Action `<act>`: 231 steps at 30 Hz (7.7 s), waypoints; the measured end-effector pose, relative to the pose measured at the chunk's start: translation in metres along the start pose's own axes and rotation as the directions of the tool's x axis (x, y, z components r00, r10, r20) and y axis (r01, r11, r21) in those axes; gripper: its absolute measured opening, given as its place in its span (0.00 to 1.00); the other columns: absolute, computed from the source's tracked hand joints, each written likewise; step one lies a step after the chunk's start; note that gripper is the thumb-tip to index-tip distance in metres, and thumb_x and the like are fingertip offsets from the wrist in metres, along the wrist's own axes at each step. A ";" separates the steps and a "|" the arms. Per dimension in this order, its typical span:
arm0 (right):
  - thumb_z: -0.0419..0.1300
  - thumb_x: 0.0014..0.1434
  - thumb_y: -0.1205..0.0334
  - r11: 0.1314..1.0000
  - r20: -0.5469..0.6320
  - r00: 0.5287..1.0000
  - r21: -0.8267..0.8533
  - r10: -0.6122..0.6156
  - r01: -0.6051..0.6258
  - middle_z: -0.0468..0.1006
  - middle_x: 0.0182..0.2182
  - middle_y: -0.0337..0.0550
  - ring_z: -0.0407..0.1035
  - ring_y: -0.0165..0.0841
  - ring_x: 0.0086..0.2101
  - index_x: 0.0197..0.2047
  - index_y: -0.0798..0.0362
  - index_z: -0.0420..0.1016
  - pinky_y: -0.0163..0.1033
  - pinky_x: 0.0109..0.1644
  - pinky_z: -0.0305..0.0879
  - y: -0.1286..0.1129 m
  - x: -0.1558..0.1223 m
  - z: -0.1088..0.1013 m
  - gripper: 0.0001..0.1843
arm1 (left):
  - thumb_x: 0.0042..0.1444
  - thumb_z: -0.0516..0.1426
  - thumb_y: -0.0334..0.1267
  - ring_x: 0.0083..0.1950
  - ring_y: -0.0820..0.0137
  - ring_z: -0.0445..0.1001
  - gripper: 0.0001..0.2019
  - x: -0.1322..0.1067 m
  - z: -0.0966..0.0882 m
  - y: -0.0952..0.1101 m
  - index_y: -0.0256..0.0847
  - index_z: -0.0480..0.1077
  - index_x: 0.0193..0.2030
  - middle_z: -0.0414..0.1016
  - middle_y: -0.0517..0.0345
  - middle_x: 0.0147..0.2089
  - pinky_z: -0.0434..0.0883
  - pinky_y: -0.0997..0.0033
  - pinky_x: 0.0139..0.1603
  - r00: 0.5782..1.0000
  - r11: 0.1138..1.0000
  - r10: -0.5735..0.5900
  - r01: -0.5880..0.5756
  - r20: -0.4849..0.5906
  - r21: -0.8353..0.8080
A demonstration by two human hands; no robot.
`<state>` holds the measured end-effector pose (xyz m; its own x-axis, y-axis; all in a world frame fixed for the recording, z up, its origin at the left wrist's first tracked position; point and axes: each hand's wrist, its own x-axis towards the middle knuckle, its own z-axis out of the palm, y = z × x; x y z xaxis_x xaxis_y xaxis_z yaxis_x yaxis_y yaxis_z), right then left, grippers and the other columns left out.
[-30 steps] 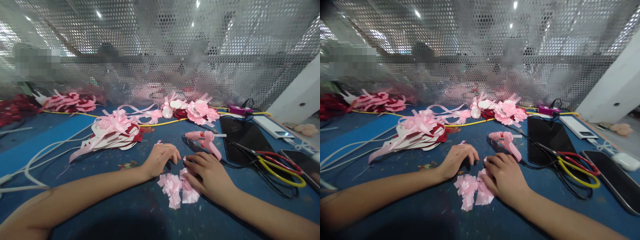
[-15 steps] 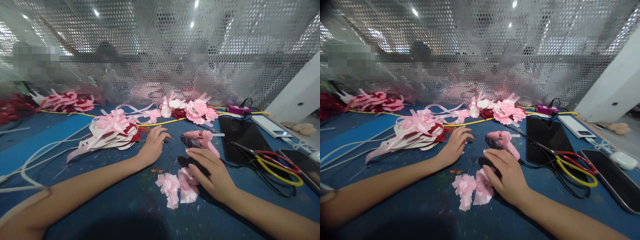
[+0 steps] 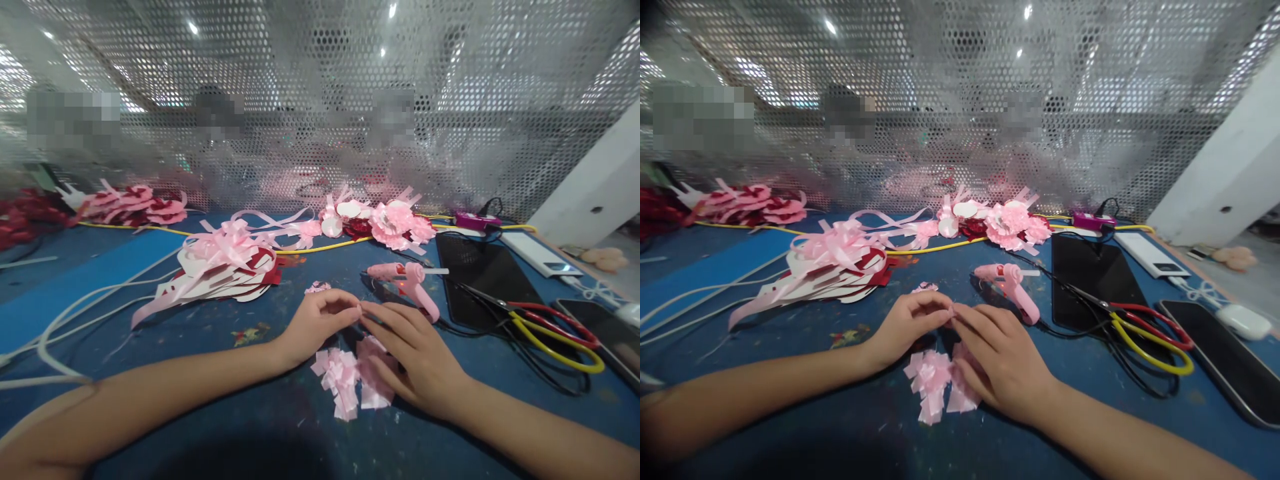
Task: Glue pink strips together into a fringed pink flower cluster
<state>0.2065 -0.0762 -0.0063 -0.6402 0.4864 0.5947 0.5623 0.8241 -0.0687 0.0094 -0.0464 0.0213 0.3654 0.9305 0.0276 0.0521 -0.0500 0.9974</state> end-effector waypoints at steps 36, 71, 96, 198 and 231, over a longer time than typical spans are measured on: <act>0.57 0.57 0.62 0.950 -0.135 0.955 0.210 0.264 -0.233 0.70 0.27 0.43 0.64 0.34 0.29 0.29 0.52 0.69 0.38 0.33 0.60 0.044 -0.008 -0.002 0.05 | 0.45 0.65 0.37 0.28 0.76 0.75 0.09 0.028 -0.020 -0.015 0.33 0.74 0.31 0.77 0.57 0.26 0.74 0.79 0.33 0.978 0.994 -0.096 0.085 -0.186 -0.068; 0.50 0.60 0.61 0.972 -0.020 0.980 -0.131 0.196 -0.196 0.69 0.25 0.43 0.58 0.33 0.28 0.29 0.53 0.68 0.38 0.31 0.54 0.048 -0.008 0.001 0.11 | 0.47 0.63 0.37 0.26 0.74 0.76 0.08 0.027 -0.020 -0.013 0.34 0.73 0.31 0.76 0.57 0.24 0.74 0.77 0.31 0.992 0.998 -0.055 0.055 -0.116 0.000; 0.56 0.57 0.76 0.899 -0.162 0.975 0.432 0.155 -0.071 0.78 0.32 0.41 0.73 0.30 0.34 0.38 0.51 0.69 0.38 0.37 0.71 0.007 -0.001 -0.001 0.10 | 0.45 0.63 0.31 0.20 0.78 0.74 0.02 0.000 0.007 0.000 0.34 0.75 0.27 0.77 0.59 0.20 0.71 0.84 0.23 0.942 0.903 -0.264 0.317 0.205 -0.291; 0.63 0.52 0.70 0.795 -0.115 0.905 0.533 0.409 -0.292 0.79 0.30 0.37 0.75 0.31 0.30 0.39 0.47 0.68 0.39 0.35 0.74 0.003 -0.009 -0.004 0.13 | 0.50 0.60 0.28 0.33 0.74 0.79 0.11 -0.012 0.009 -0.013 0.39 0.63 0.39 0.79 0.57 0.34 0.76 0.76 0.38 0.943 0.914 0.314 -0.331 0.108 0.232; 0.60 0.54 0.71 0.837 -0.041 0.958 0.498 0.284 -0.227 0.73 0.28 0.38 0.68 0.30 0.31 0.34 0.51 0.65 0.37 0.34 0.65 0.002 -0.002 -0.004 0.08 | 0.49 0.59 0.24 0.31 0.78 0.76 0.08 -0.012 0.011 -0.011 0.37 0.67 0.36 0.77 0.61 0.31 0.70 0.83 0.32 0.859 0.718 0.464 -0.508 0.216 0.475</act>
<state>0.2112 -0.0769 -0.0047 -0.4321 0.6878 0.5833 0.3552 0.7243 -0.5909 0.0149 -0.0607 0.0092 0.5387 0.6976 0.4724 0.2938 -0.6810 0.6707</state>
